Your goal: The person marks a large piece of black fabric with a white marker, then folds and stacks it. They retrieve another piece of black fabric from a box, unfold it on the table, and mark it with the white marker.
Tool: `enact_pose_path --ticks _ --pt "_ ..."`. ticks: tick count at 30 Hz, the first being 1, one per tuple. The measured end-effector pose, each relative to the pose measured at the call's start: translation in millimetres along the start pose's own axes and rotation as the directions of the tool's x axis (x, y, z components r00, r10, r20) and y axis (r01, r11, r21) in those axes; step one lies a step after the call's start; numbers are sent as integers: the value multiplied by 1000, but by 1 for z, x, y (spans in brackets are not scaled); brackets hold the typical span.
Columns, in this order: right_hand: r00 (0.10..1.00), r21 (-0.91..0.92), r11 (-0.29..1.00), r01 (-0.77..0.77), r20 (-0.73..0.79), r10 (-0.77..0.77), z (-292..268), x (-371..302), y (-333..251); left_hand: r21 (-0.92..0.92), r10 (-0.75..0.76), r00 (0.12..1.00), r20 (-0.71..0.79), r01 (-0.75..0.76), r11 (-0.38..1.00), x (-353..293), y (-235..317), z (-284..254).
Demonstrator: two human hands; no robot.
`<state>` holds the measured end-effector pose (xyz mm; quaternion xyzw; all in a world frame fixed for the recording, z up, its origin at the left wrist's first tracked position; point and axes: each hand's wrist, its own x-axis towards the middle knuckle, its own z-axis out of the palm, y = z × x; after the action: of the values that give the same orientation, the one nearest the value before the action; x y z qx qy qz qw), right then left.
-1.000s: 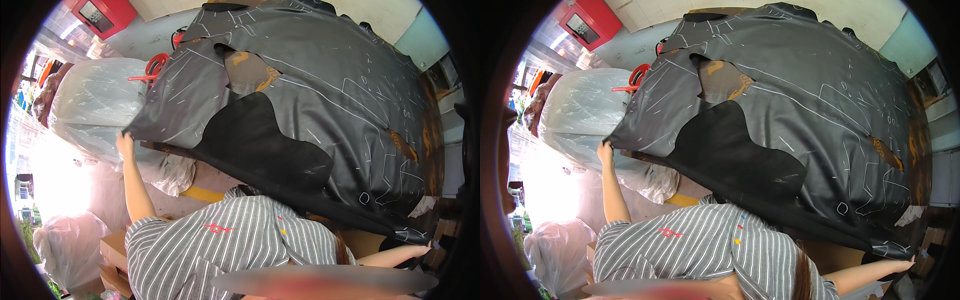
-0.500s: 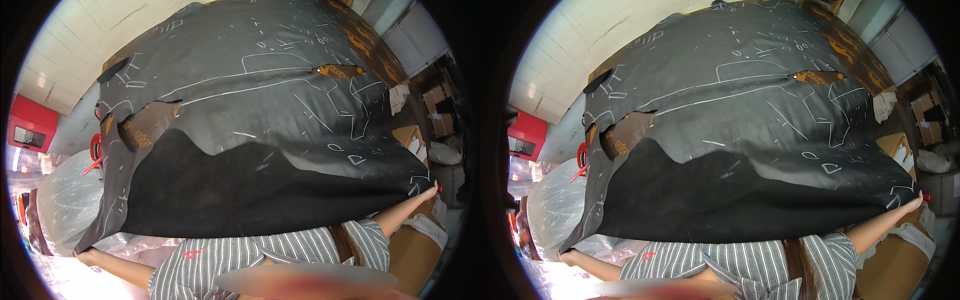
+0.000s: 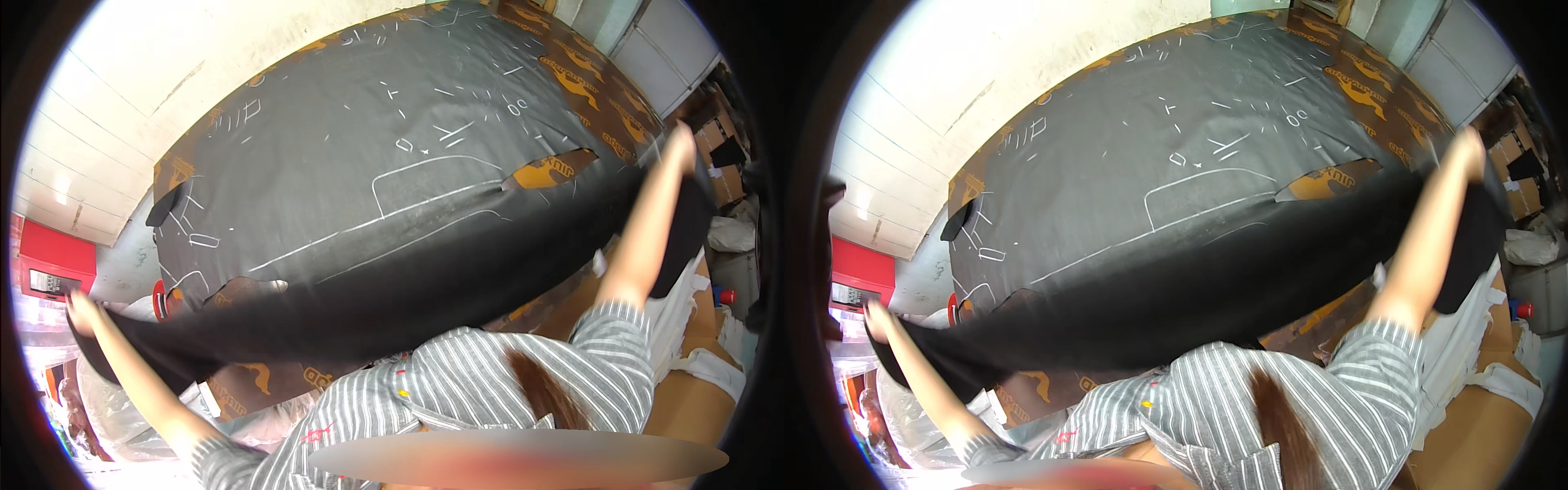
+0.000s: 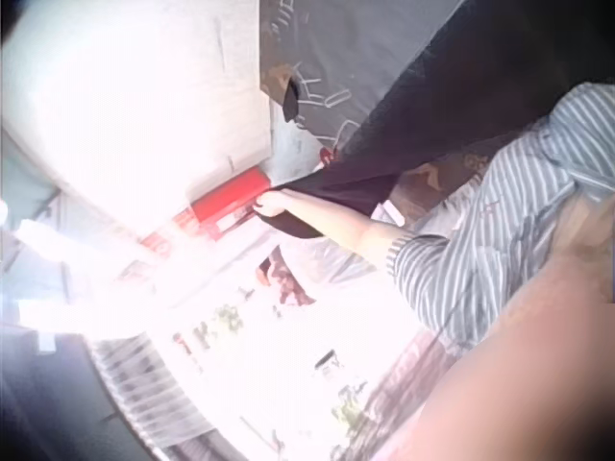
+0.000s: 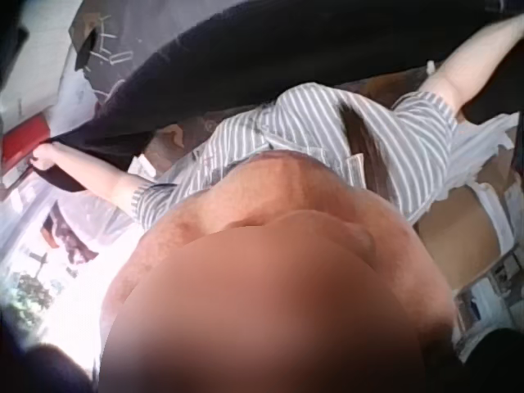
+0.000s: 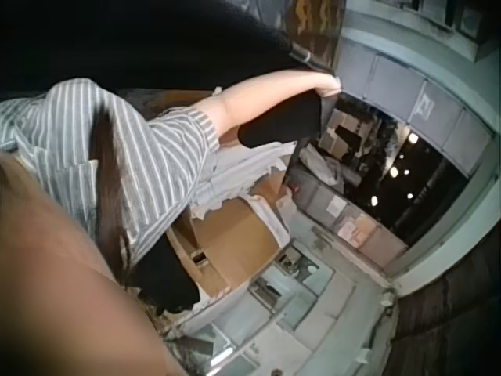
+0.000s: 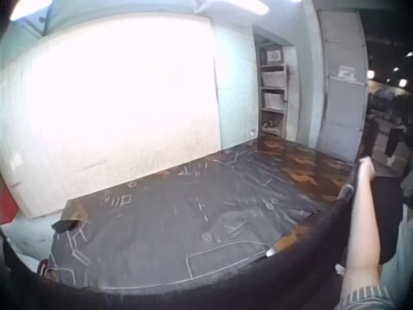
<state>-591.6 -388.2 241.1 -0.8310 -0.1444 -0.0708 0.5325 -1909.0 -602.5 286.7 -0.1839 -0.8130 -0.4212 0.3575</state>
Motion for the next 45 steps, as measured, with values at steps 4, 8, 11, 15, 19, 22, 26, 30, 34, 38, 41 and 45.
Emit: enact_pose_path --ticks 4,8,11,15,19,22,26,30,34,38,41,45 --pt "882 884 295 -364 429 -197 156 -140 -238 -741 -137 960 243 274 613 38 150 88" --pt "486 963 266 30 219 -846 140 -236 -261 -609 96 880 465 239 757 -64 153 118" --pt "347 938 206 278 102 -932 102 -262 -188 -471 224 755 616 125 873 -181 82 113" --pt "707 388 801 455 389 -590 134 -260 3 28 -475 549 687 634 773 -289 -93 28" --pt "946 -259 940 221 290 -143 116 -169 173 112 -729 254 635 904 412 -374 -48 57" --pt "917 -140 989 -51 385 102 141 -220 121 4 -742 135 657 983 183 -357 -56 71" --pt "963 -127 964 -234 103 248 188 -241 100 -108 -623 218 751 972 210 -338 -81 113" --pt "972 313 920 -235 61 227 187 -220 125 -378 -700 386 601 909 176 -347 -66 140" --pt "996 444 895 45 -90 -5 145 -171 146 -465 -646 544 535 828 313 -306 -55 49" --pt "982 583 799 144 -183 -44 70 -111 171 -493 -691 529 492 824 280 -277 -40 -79" --pt "918 616 715 330 -386 -91 48 -121 80 -552 -703 564 433 782 288 -247 -8 -151" --pt "939 623 704 340 -263 -221 150 -81 -34 -543 -557 744 369 659 520 -198 -4 -73"
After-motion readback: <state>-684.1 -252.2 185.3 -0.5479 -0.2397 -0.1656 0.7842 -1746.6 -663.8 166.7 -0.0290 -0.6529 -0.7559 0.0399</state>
